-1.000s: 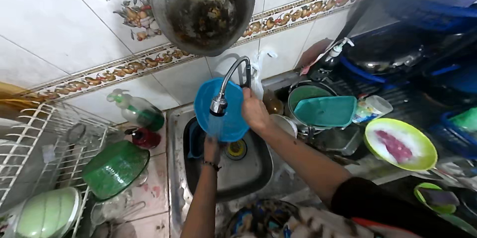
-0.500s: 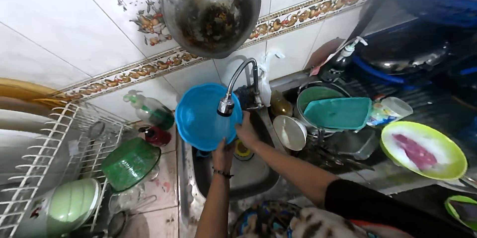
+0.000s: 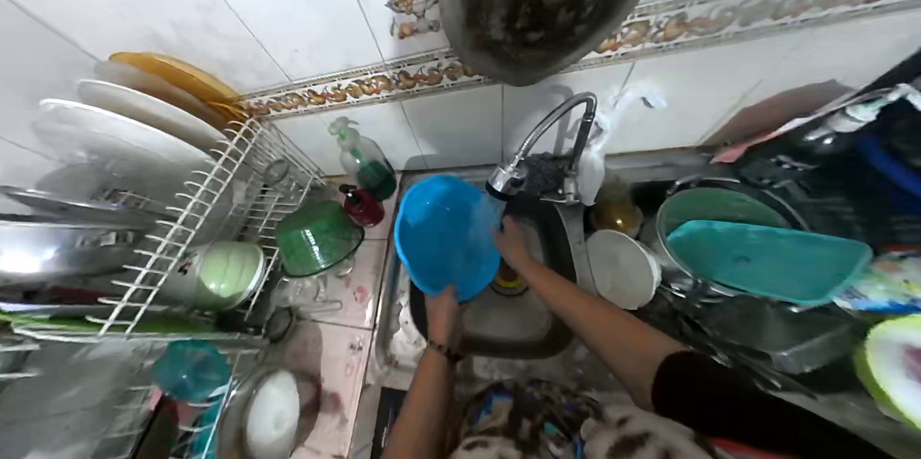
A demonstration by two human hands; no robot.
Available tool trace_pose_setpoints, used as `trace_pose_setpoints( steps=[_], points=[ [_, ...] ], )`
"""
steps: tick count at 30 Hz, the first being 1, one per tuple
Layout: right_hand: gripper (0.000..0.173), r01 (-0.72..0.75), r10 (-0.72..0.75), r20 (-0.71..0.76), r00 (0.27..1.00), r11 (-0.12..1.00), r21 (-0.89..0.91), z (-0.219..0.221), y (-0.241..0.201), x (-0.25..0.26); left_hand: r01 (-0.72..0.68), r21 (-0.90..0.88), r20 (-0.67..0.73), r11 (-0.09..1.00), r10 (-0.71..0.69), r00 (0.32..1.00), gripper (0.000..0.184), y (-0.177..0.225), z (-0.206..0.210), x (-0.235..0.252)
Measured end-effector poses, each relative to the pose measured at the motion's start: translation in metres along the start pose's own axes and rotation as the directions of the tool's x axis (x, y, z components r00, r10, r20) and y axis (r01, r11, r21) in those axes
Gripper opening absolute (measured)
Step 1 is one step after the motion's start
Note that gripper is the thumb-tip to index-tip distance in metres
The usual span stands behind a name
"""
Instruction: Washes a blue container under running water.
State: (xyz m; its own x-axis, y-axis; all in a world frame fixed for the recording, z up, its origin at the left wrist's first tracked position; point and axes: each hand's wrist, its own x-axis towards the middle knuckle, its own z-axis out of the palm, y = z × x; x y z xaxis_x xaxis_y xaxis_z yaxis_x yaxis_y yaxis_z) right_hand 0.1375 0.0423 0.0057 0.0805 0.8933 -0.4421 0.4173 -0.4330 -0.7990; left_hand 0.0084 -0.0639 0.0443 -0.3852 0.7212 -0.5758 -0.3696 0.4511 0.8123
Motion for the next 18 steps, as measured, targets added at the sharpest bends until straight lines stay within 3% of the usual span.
trace_pose_setpoints(
  steps=[5,9,13,18],
  points=[
    [0.04,0.077,-0.079,0.074,0.994,0.997,0.017,0.011,0.007,0.016,-0.043,0.068,-0.066,0.997,0.047,0.997,0.051,-0.004,-0.017,-0.009],
    [0.05,-0.071,0.025,0.175,0.984,0.963,0.261,0.017,0.008,0.01,-0.129,0.178,-0.119,0.975,0.152,0.981,0.058,-0.007,-0.03,-0.013],
    [0.039,-0.227,0.11,0.282,0.953,0.875,0.427,0.015,0.002,0.003,-0.181,0.273,-0.169,0.945,0.232,0.958,0.064,-0.012,-0.042,-0.015],
    [0.031,-0.214,0.078,0.318,0.945,0.881,0.421,0.018,0.013,0.008,-0.291,0.381,-0.175,0.878,0.377,0.91,0.078,-0.02,-0.052,-0.021]
  ],
)
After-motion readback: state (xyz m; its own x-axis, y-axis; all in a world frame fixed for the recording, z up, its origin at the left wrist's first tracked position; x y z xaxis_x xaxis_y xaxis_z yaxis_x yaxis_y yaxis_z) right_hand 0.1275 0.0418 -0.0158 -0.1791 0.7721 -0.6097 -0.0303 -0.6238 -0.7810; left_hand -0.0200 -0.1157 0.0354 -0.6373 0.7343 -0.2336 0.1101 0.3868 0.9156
